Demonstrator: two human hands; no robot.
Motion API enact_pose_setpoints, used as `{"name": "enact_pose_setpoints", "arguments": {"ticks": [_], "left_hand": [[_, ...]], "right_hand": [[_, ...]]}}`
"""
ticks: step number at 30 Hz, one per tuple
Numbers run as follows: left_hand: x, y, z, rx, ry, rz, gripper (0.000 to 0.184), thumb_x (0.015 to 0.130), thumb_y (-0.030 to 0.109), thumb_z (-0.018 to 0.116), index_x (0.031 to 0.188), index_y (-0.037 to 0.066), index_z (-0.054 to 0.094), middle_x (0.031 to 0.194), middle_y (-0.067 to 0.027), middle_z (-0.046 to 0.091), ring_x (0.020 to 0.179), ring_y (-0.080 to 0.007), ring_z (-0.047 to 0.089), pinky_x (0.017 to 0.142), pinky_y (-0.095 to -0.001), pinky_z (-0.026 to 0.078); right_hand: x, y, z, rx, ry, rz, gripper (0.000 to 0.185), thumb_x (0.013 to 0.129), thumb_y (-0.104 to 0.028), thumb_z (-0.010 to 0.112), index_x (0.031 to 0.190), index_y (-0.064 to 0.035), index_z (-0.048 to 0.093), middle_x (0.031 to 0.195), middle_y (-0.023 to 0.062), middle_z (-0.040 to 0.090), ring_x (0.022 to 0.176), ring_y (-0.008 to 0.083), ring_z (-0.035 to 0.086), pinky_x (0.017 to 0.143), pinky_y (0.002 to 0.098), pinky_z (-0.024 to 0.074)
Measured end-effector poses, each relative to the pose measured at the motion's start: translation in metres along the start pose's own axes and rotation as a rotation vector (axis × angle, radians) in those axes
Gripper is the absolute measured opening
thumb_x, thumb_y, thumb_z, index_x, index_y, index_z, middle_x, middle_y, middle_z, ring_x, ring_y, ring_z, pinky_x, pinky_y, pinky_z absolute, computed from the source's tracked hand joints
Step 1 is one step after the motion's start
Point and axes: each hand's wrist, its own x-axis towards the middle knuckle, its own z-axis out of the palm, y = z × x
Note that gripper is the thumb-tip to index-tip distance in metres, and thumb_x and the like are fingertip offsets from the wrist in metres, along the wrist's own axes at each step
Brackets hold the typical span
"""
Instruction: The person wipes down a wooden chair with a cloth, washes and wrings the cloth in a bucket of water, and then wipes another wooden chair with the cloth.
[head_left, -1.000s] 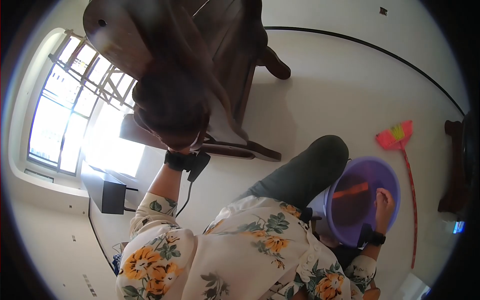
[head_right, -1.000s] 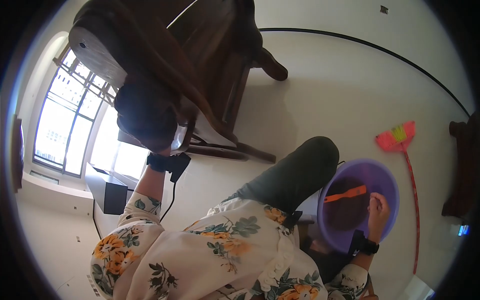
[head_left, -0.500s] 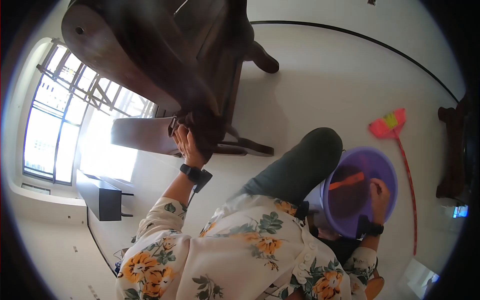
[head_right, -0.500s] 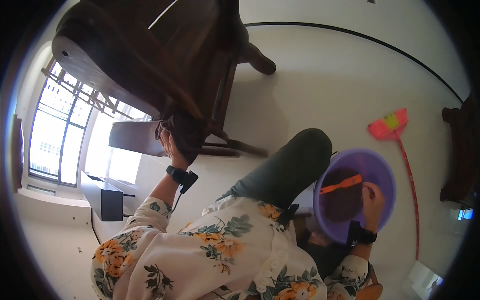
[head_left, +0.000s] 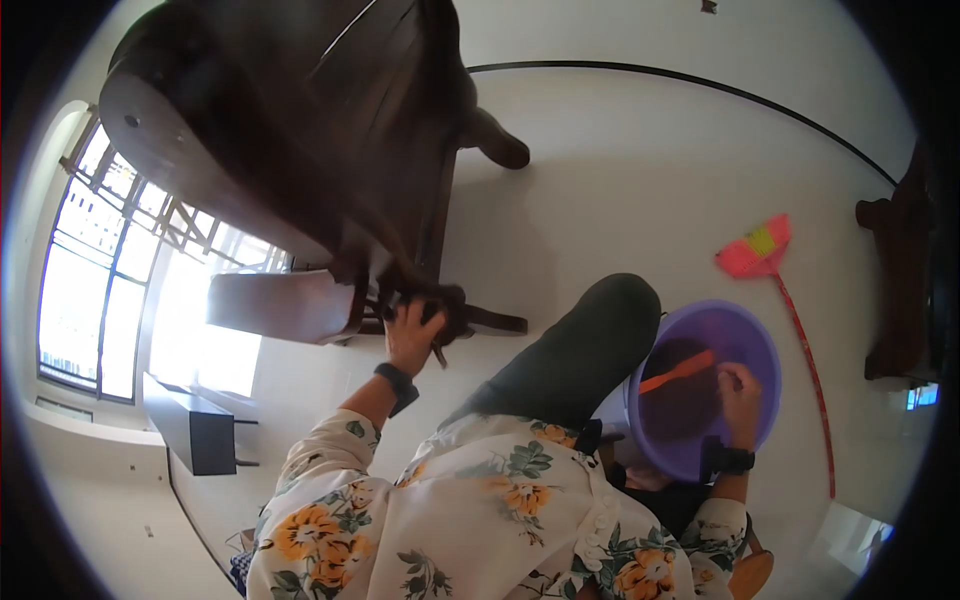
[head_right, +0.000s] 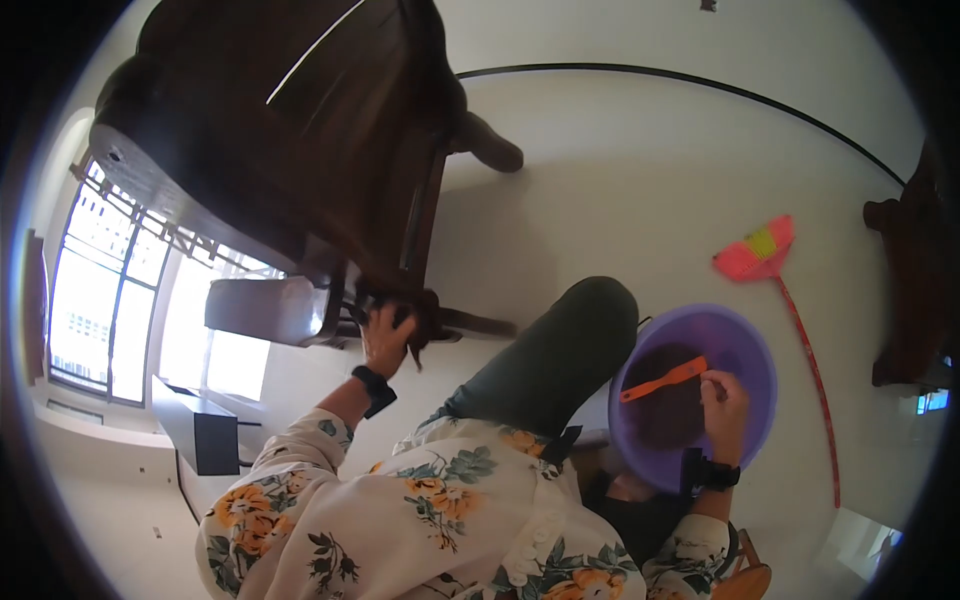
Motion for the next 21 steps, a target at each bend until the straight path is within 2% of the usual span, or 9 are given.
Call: {"name": "enact_pose_setpoints", "arguments": {"ticks": [3, 8, 12, 13, 15, 16, 18, 20, 21], "left_hand": [[-0.012, 0.0, 0.038, -0.03, -0.233, 0.073, 0.038, 0.068, 0.013, 0.066, 0.102, 0.024, 0.056, 0.11, -0.0086, 0.048, 0.105, -0.032, 0.047, 0.085, -0.0452, 0.038], [-0.018, 0.005, 0.086, -0.147, -0.33, -0.176, 0.05, 0.064, 0.004, 0.068, 0.108, 0.021, 0.051, 0.112, -0.013, 0.046, 0.109, -0.0375, 0.046, 0.087, -0.0491, 0.04], [-0.012, 0.028, 0.083, -0.38, -0.25, -0.388, 0.056, 0.061, 0.0, 0.068, 0.11, 0.019, 0.05, 0.118, -0.0162, 0.044, 0.111, -0.0417, 0.045, 0.087, -0.0517, 0.042], [-0.013, 0.025, 0.098, -0.323, -0.309, -0.441, 0.062, 0.06, 0.002, 0.071, 0.116, 0.017, 0.048, 0.118, -0.0174, 0.047, 0.109, -0.0415, 0.048, 0.087, -0.0498, 0.044], [-0.013, 0.012, 0.122, -0.554, -0.28, -0.445, 0.066, 0.06, 0.004, 0.072, 0.119, 0.015, 0.047, 0.115, -0.019, 0.051, 0.106, -0.0398, 0.052, 0.088, -0.0474, 0.045], [0.0, 0.018, 0.112, -0.67, -0.272, -0.434, 0.068, 0.06, 0.005, 0.073, 0.121, 0.013, 0.046, 0.114, -0.0199, 0.053, 0.104, -0.039, 0.054, 0.089, -0.0462, 0.045], [0.032, 0.04, 0.076, -0.939, -0.314, -0.512, 0.066, 0.061, 0.008, 0.076, 0.12, 0.007, 0.047, 0.109, -0.0177, 0.059, 0.1, -0.0321, 0.059, 0.088, -0.0403, 0.048], [0.06, 0.046, 0.069, -1.12, -0.332, -0.644, 0.061, 0.064, 0.008, 0.076, 0.118, 0.005, 0.049, 0.11, -0.0151, 0.059, 0.098, -0.0282, 0.059, 0.087, -0.038, 0.049], [0.076, 0.05, 0.064, -1.319, -0.351, -0.702, 0.056, 0.067, 0.007, 0.075, 0.118, 0.004, 0.05, 0.11, -0.0137, 0.059, 0.099, -0.026, 0.059, 0.086, -0.0372, 0.049]], "right_hand": [[-0.001, 0.011, -0.002, 0.024, 0.014, 0.01, 0.013, 0.083, -0.007, 0.057, 0.093, -0.0002, 0.063, 0.072, 0.0032, 0.059, 0.059, 0.0091, 0.054, 0.054, 0.0238, 0.043], [-0.006, -0.012, -0.001, 0.002, 0.035, -0.032, 0.012, 0.085, -0.006, 0.057, 0.094, 0.0002, 0.062, 0.072, 0.0029, 0.058, 0.06, 0.0086, 0.053, 0.055, 0.0234, 0.0426], [-0.003, -0.007, 0.002, 0.035, 0.004, -0.024, 0.013, 0.084, -0.006, 0.058, 0.094, -0.0001, 0.062, 0.073, 0.0031, 0.059, 0.06, 0.0083, 0.053, 0.056, 0.0232, 0.0428], [-0.002, -0.005, 0.002, 0.054, -0.004, 0.003, 0.012, 0.084, -0.006, 0.059, 0.093, -0.0001, 0.063, 0.074, 0.0032, 0.06, 0.061, 0.0084, 0.053, 0.057, 0.0232, 0.043], [0.002, 0.001, 0.003, 0.072, 0.0, -0.013, 0.011, 0.083, -0.006, 0.059, 0.092, -0.0001, 0.063, 0.075, 0.004, 0.061, 0.061, 0.0091, 0.054, 0.058, 0.0237, 0.0436], [0.004, 0.005, 0.005, 0.07, 0.013, -0.047, 0.011, 0.083, -0.006, 0.06, 0.09, -0.0001, 0.063, 0.075, 0.0046, 0.061, 0.062, 0.0097, 0.054, 0.058, 0.024, 0.044], [0.001, 0.004, 0.002, 0.043, 0.043, -0.082, 0.01, 0.081, -0.006, 0.061, 0.088, 0.0001, 0.064, 0.077, 0.0064, 0.062, 0.064, 0.0119, 0.056, 0.059, 0.0251, 0.0451], [0.0, 0.0, 0.0, 0.023, 0.056, -0.094, 0.01, 0.08, -0.007, 0.062, 0.087, -0.0003, 0.064, 0.079, 0.009, 0.063, 0.068, 0.0164, 0.059, 0.062, 0.0277, 0.0467], [0.0, 0.003, 0.0, 0.023, 0.054, -0.099, 0.012, 0.079, -0.009, 0.062, 0.087, -0.0008, 0.064, 0.08, 0.0104, 0.063, 0.07, 0.0195, 0.061, 0.064, 0.0294, 0.0476]]}}
